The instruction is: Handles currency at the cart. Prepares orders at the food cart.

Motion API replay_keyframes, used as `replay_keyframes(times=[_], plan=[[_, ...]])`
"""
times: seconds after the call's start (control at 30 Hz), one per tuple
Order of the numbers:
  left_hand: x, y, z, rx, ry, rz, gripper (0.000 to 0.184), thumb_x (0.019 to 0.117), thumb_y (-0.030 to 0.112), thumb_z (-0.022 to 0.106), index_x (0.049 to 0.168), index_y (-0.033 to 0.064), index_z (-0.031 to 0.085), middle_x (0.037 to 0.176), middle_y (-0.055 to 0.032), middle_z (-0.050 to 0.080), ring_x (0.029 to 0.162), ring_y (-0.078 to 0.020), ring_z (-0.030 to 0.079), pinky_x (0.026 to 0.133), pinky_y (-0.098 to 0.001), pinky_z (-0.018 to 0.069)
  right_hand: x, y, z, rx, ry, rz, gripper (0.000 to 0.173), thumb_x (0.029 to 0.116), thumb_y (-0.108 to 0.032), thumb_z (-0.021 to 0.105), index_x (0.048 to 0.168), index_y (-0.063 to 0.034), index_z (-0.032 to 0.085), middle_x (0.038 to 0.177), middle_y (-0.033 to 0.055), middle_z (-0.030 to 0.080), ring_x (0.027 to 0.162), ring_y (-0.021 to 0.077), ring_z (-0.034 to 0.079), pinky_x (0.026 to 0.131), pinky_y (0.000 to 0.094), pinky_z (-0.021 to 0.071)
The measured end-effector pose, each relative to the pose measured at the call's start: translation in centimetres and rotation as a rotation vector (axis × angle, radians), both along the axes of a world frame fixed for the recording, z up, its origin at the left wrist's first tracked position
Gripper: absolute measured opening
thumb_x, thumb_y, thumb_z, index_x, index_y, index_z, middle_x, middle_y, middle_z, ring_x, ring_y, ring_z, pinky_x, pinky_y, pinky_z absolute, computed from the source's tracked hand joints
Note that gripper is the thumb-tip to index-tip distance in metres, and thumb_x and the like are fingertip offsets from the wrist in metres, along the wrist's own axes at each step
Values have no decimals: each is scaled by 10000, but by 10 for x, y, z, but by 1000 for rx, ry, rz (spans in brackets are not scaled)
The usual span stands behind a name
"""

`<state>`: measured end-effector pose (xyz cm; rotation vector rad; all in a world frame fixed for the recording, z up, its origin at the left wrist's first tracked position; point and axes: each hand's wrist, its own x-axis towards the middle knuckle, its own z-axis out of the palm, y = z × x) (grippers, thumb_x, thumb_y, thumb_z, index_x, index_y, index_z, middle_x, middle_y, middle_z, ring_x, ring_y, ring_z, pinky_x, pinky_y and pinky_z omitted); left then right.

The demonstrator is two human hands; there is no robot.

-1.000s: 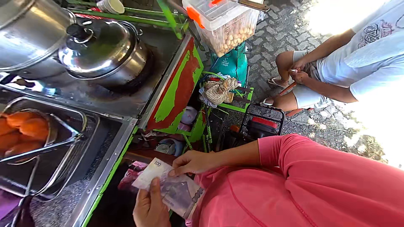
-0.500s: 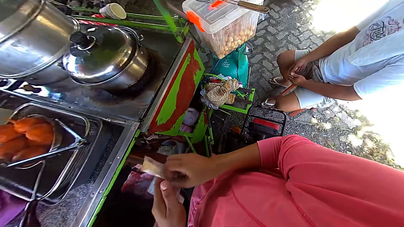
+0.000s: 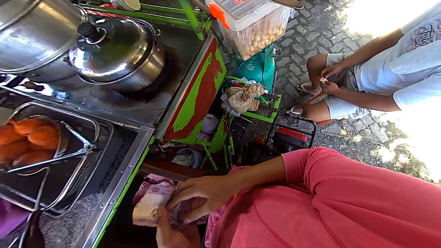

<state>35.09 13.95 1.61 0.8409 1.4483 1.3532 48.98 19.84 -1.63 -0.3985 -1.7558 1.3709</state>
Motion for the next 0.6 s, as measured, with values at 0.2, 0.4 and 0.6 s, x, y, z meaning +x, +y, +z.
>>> replay_keyframes(times=[0.2, 0.4, 0.6], plan=[[-7, -4, -3, 24, -127, -5, 496, 1115, 260, 136, 1130, 109, 608, 1002, 17, 750, 986, -100, 716, 873, -310, 604, 1, 1, 5, -185, 65, 39, 318, 941, -19, 686, 1233, 108, 675, 1252, 272, 658, 1207, 327, 622, 1057, 399, 479], [-15, -8, -11, 11, -21, 86, 305, 1092, 151, 304, 1177, 70, 585, 1018, 14, 731, 977, -89, 710, 874, -290, 600, -5, -1, 11, -316, 67, -52, 213, 980, -36, 644, 1133, 104, 696, 1158, 224, 653, 1072, 224, 636, 932, 311, 523], [-12, -10, -7, -47, 29, 190, 164, 1078, 127, 430, 1192, 81, 540, 931, 52, 712, 855, -48, 717, 769, -252, 621, -8, 0, 13, -517, 46, -135, 391, 994, -151, 668, 1288, 98, 600, 1325, 262, 565, 1200, 286, 572, 988, 360, 499]])
